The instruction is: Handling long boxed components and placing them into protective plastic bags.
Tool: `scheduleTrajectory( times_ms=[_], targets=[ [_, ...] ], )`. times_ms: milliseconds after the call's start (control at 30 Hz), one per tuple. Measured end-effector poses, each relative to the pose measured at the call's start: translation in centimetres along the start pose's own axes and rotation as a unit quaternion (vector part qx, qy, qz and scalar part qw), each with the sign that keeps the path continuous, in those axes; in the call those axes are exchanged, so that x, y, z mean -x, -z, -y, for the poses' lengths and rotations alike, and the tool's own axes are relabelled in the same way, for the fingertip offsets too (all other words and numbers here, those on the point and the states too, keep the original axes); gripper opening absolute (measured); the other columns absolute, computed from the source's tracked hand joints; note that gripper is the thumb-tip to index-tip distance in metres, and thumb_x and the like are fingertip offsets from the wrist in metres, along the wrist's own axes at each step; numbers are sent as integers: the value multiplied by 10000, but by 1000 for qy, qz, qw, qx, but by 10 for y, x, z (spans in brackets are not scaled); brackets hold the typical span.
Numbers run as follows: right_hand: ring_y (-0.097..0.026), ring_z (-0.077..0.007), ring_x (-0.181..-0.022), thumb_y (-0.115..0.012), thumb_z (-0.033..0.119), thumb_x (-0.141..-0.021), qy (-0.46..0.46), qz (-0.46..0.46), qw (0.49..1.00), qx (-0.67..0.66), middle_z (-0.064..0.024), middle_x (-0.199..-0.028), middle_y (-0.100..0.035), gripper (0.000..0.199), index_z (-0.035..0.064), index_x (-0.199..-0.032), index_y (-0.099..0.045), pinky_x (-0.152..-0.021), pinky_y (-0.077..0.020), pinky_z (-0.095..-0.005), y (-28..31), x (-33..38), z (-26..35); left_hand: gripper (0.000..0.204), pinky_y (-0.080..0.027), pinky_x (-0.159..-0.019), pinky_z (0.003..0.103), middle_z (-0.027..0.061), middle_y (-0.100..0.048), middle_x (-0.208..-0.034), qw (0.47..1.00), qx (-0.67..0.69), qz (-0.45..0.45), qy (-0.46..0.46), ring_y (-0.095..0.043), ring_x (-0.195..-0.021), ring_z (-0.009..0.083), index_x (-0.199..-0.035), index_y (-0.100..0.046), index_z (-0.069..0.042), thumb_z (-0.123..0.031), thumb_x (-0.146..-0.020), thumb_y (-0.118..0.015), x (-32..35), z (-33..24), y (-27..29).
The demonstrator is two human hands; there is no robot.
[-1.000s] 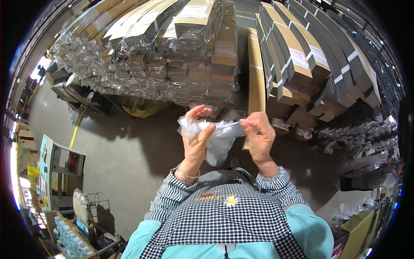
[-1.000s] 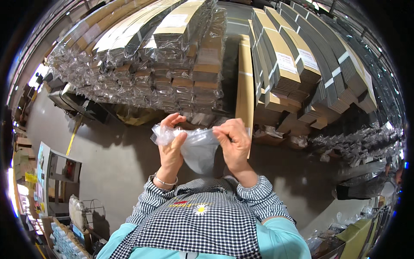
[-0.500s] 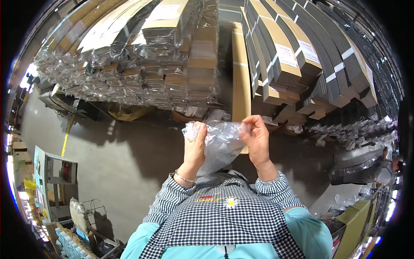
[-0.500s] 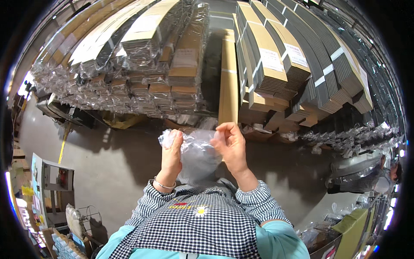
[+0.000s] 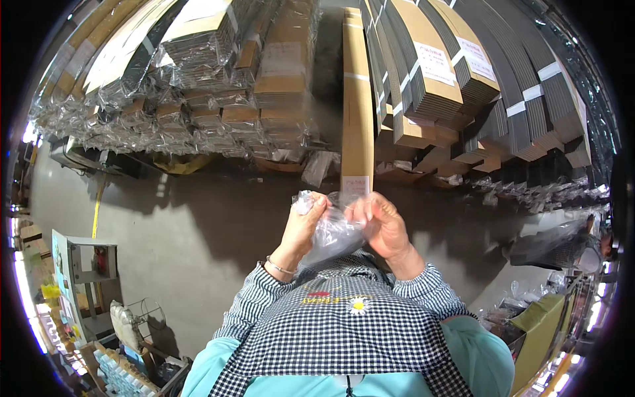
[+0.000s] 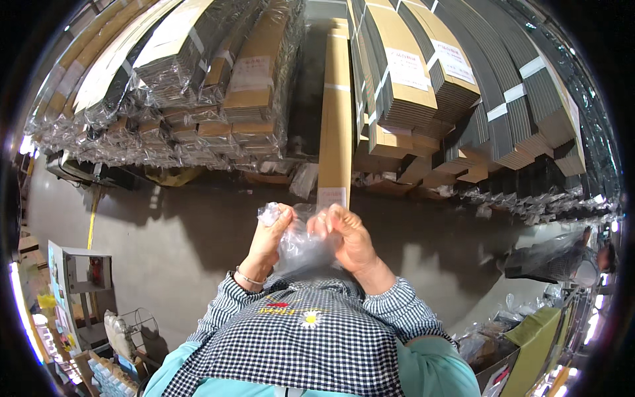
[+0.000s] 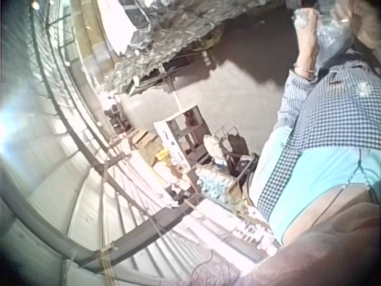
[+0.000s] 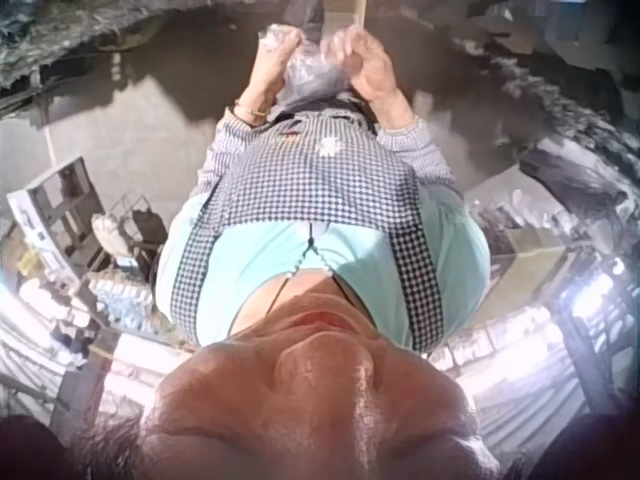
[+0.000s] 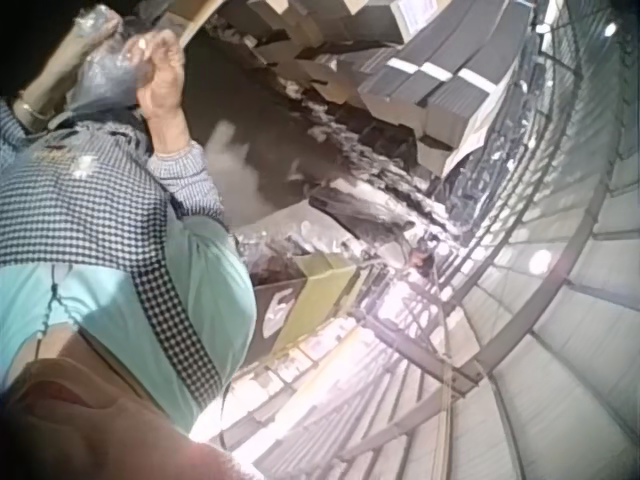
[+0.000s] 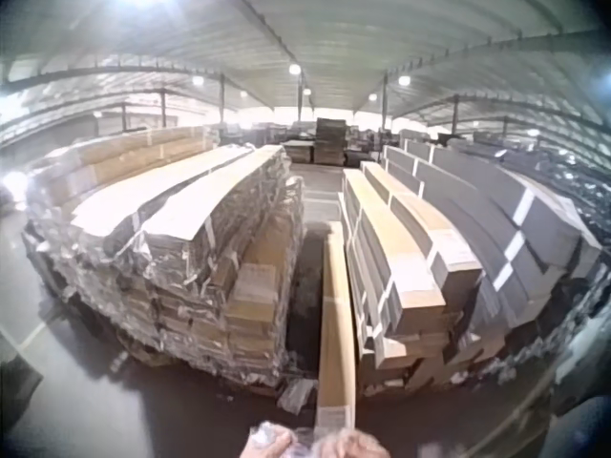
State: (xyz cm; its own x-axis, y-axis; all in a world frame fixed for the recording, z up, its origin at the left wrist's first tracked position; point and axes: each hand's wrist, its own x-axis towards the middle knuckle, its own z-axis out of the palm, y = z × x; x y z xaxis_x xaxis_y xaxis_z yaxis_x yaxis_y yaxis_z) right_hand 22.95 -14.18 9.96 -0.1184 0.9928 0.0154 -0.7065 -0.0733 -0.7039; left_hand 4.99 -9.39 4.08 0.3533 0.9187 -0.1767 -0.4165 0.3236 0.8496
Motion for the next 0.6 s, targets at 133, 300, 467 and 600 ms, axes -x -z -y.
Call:
scheduleTrajectory(
  times_ms=[133, 300, 467, 600],
  targets=[
    [-546, -212, -801, -629, 318, -967, -98, 19, 993, -57, -5, -608, -502, 295, 114, -765, -558, -789, -405, -316, 39, 21, 1, 243, -450, -657, 248, 47, -610, -844, 959, 218, -46, 177, -540, -726, 97, -935, -563, -85, -316, -992, -610, 22, -37, -26],
    [-546, -188, -795, -661, 263, -939, -37, 26, 997, 66, -4, -645, -537, 228, 95, -795, -608, -788, -415, -313, 85, 42, 8, 219, -420, -595, 235, 16, -566, -713, 962, 12, 236, 135, -496, -628, 96, -903, -596, -59, -260, -989, -611, 21, -15, 27],
    [-568, -224, -980, -702, 178, -832, -151, 140, 684, 700, -48, -982, -692, 162, 59, -942, -695, -920, -445, -374, 151, 68, -29, 101, -544, -718, 406, 159, -714, -855, 769, -587, 242, -79, -690, -765, 296, -882, -680, -7, -38, -857, -588, 1, 92, 74],
    [-540, -247, -1033, -703, 177, -824, -179, 118, 508, 834, -47, -1020, -638, 148, 99, -949, -711, -910, -454, -411, 207, 64, -70, 183, -563, -752, 435, 205, -704, -891, 696, -689, 201, -22, -694, -804, 363, -925, -707, -23, -59, -807, -572, -18, 138, 70]
  ],
)
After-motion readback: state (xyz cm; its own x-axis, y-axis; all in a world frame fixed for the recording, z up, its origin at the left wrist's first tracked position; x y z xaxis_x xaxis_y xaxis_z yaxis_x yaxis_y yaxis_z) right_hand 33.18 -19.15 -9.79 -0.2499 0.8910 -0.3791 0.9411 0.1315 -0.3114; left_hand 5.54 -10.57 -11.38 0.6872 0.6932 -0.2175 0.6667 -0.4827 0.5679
